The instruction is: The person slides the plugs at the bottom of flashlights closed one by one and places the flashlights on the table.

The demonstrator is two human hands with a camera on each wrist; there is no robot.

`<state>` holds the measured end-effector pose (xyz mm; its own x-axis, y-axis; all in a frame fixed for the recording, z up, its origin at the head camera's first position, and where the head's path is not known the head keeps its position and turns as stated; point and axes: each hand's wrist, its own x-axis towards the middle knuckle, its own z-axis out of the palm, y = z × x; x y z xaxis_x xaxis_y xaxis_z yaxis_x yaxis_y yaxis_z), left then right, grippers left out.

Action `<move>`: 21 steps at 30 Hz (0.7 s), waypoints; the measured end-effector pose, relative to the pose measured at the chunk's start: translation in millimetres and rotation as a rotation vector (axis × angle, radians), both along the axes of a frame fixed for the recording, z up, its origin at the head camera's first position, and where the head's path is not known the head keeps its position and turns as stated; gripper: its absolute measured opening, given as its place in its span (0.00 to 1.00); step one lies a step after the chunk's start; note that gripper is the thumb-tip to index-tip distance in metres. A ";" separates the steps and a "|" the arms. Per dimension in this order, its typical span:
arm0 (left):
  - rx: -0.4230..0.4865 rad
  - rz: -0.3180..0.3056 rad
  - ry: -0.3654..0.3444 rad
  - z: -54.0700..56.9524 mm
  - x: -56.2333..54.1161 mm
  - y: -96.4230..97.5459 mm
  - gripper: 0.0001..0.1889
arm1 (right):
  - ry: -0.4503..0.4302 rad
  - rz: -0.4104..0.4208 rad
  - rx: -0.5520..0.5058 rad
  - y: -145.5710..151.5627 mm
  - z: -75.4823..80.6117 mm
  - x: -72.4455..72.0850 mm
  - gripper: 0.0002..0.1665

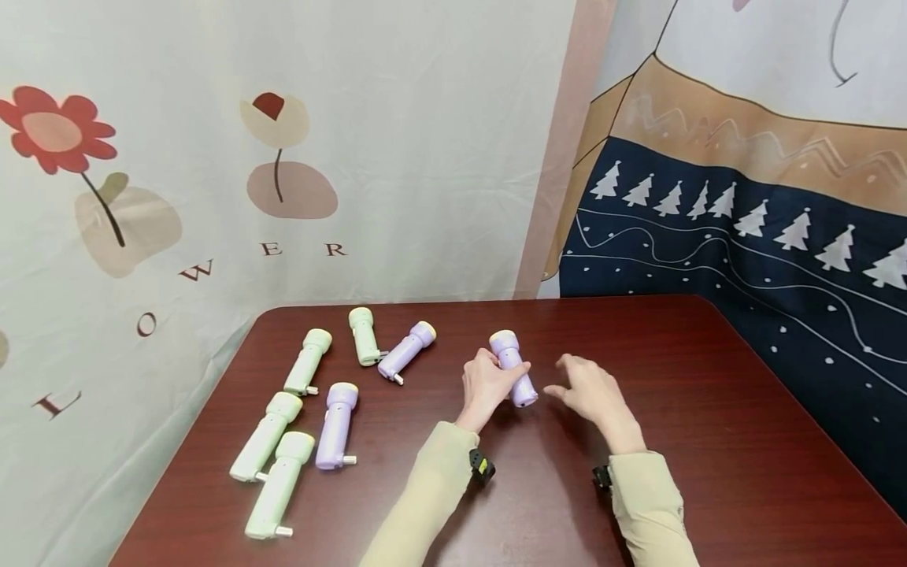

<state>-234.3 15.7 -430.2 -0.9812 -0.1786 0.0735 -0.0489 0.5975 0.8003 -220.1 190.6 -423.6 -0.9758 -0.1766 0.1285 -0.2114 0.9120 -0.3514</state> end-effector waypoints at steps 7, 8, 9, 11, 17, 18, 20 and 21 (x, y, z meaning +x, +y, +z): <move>-0.038 -0.067 -0.054 -5.6 -5.4 42.5 0.28 | -0.004 -0.195 -0.029 50.3 -3.1 1.5 0.23; -0.040 -0.073 -0.060 -6.1 -5.9 49.4 0.29 | -0.009 -0.209 -0.031 55.7 -3.1 2.1 0.23; -0.042 -0.081 -0.067 -6.6 -6.2 56.3 0.29 | -0.017 -0.223 -0.037 60.5 -3.1 3.0 0.23; -0.038 -0.095 -0.079 -7.7 -5.5 69.3 0.31 | -0.033 -0.247 -0.048 69.2 -3.7 4.0 0.23; -0.067 -0.125 -0.098 -14.9 -3.2 103.2 0.34 | -0.078 -0.309 -0.075 86.6 -5.0 7.2 0.23; -0.073 -0.128 -0.101 -16.2 -2.9 107.6 0.35 | -0.083 -0.318 -0.079 87.9 -5.3 7.8 0.23; -0.082 -0.133 -0.100 -18.4 -3.1 114.5 0.35 | -0.094 -0.329 -0.086 90.0 -5.9 8.4 0.23; -0.085 -0.133 -0.101 -19.3 -3.1 117.2 0.36 | -0.098 -0.332 -0.090 90.7 -6.1 8.4 0.24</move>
